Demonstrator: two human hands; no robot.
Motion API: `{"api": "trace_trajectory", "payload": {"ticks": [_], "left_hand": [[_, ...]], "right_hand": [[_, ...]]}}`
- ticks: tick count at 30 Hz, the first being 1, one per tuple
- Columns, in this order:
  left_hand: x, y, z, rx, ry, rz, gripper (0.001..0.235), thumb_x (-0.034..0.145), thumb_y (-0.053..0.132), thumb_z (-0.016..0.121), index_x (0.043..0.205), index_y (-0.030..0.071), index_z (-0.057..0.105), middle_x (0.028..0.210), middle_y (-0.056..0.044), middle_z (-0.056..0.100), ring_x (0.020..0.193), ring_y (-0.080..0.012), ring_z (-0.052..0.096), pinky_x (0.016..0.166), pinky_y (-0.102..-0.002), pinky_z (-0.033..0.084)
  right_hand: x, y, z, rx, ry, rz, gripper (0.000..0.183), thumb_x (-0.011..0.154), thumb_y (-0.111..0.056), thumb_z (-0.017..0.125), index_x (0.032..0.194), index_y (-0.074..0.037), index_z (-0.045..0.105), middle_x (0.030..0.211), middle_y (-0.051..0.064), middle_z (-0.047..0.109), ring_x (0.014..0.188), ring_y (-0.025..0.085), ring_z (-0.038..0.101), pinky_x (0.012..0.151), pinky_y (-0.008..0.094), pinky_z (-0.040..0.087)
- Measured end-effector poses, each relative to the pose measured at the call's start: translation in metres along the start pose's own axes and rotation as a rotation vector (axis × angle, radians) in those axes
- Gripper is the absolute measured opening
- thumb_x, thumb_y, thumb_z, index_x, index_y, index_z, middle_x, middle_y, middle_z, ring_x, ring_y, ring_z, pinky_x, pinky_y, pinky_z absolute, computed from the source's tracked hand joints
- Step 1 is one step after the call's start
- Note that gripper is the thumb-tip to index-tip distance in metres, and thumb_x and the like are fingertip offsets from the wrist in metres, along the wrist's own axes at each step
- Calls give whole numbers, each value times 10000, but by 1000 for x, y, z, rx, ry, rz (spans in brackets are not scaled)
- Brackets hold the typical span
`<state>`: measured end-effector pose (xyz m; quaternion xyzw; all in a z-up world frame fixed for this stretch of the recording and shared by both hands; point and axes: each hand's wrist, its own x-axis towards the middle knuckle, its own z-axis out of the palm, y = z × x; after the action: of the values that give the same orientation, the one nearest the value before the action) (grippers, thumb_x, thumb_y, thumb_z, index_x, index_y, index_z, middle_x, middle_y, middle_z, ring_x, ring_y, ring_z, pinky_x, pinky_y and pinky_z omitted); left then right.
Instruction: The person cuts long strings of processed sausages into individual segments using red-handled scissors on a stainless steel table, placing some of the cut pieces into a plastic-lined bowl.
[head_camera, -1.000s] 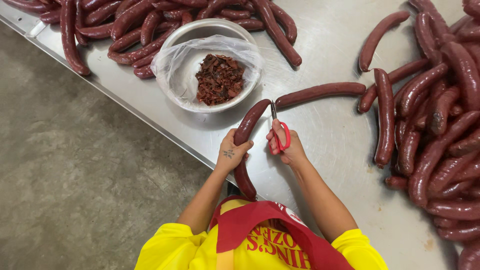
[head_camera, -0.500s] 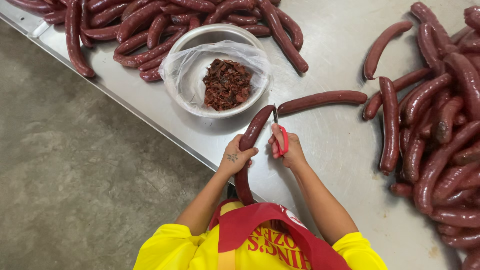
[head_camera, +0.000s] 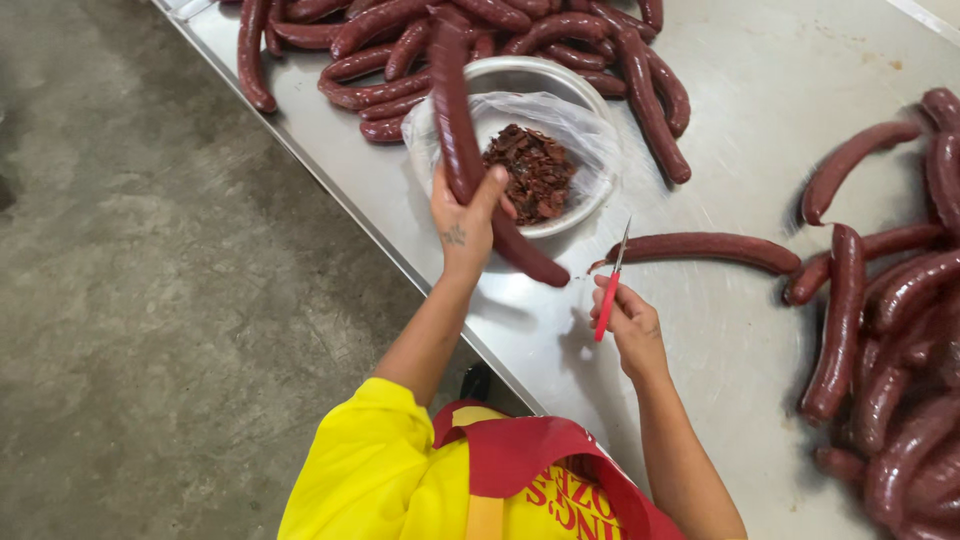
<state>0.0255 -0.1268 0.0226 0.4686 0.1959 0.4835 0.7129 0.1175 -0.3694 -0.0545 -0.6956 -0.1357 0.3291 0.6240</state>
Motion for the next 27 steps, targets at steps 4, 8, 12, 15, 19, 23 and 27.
{"api": "trace_trajectory", "payload": {"ticks": [4,8,12,15,19,23,27], "left_hand": [[35,11,8,-108,225,124,414,937,118,754,1220,-5,479,816,-84,608,556,-184,625,524,-326,546],[52,3,-3,-302,354,227,451,934,78,720,1274,-3,436,789,-93,594,549,-184,594,506,-360,555],[56,-8,-11,-333,405,216,473,939,82,716,1292,-16,418,777,-99,593,539,-190,589,511,-366,557],[59,-14,-16,-316,367,214,492,943,89,716,1315,-18,412,774,-104,595,539,-196,594,524,-366,560],[65,-18,-20,-304,367,246,497,944,88,719,1312,-19,404,795,-96,594,548,-193,592,531,-369,560],[73,-22,-25,-302,405,219,500,947,108,720,1322,-6,409,801,-96,592,551,-188,593,521,-366,557],[81,-27,-34,-250,453,192,471,955,130,727,1307,-2,442,806,-84,583,552,-184,590,507,-360,546]], "right_hand": [[-6,-4,12,-73,-50,-106,363,949,-217,673,1235,6,665,852,36,657,740,93,617,646,251,527],[-10,-13,28,-49,-109,-64,255,966,-242,671,1003,11,664,686,46,651,599,111,608,561,249,469],[-5,-29,51,-158,-85,1,266,943,-287,672,898,-25,663,587,30,596,485,120,580,475,263,414],[6,-38,66,-231,-109,6,331,937,-331,704,884,-9,650,573,34,583,466,113,558,454,265,420],[22,-44,82,-296,-15,-98,373,917,-378,748,856,-21,656,613,-7,572,525,70,496,472,249,402],[36,-48,91,-244,25,1,378,881,-400,758,810,-35,693,604,-34,544,522,52,475,439,256,400],[45,-45,94,-287,3,-90,361,893,-410,756,849,-51,747,584,-33,548,523,36,485,458,228,392]]}}
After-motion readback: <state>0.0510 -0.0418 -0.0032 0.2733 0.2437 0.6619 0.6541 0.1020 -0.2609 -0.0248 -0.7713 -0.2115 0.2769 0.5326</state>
